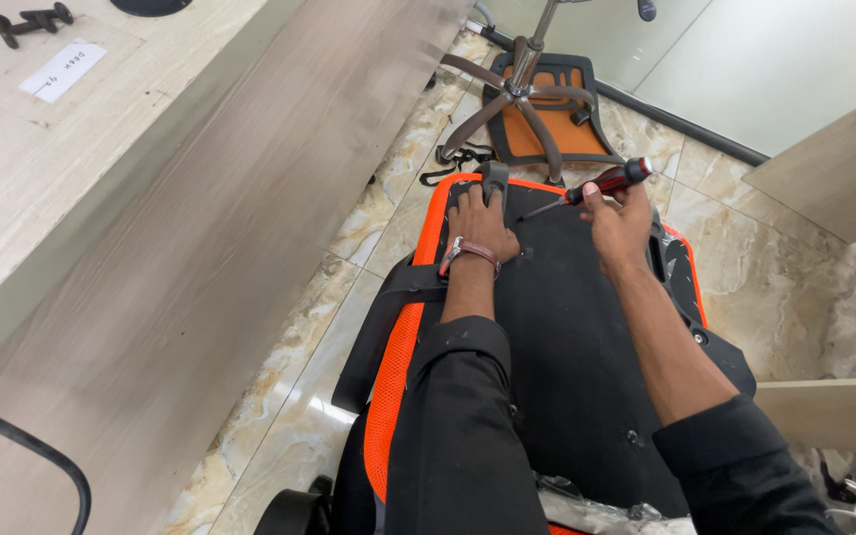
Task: The person uses a screwdriver to tighten screws on a black and orange chair seat, securing metal brackets to the underside. The person works methodically across multiple screw locations while seated.
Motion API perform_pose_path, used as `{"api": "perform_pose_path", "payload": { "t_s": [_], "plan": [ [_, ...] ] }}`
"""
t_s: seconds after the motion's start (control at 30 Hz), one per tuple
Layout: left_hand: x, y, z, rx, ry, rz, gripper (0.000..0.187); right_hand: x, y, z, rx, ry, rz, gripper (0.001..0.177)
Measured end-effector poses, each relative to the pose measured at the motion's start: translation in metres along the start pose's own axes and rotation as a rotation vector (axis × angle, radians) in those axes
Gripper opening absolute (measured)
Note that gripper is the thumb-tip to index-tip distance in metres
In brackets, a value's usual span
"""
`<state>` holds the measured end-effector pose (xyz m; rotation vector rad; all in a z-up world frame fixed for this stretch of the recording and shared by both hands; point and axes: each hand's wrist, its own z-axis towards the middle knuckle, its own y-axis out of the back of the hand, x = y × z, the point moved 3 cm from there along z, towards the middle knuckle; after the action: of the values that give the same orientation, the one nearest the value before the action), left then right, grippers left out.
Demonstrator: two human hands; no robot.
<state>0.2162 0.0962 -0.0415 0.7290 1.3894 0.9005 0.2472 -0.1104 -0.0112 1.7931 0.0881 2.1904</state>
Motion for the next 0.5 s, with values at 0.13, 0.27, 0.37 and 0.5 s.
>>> {"api": "perform_pose_path", "payload": {
  "t_s": [0.13,0.27,0.37,0.5],
  "plan": [
    [-0.001,0.004,-0.005,0.029,-0.031,-0.01,0.075,0.006,0.004,-0.005,0.013,-0.017,-0.036,0.027],
    [-0.002,0.003,-0.002,0.046,-0.037,-0.007,0.083,0.009,-0.001,-0.003,0.031,0.021,0.047,0.029],
    [0.001,-0.004,0.005,0.068,0.011,-0.059,0.084,0.01,-0.005,0.003,0.022,0.059,0.086,0.029],
    [0.006,-0.009,0.029,0.057,0.165,-0.253,0.061,0.012,-0.016,0.018,0.02,0.03,0.135,0.031]
  ]
}}
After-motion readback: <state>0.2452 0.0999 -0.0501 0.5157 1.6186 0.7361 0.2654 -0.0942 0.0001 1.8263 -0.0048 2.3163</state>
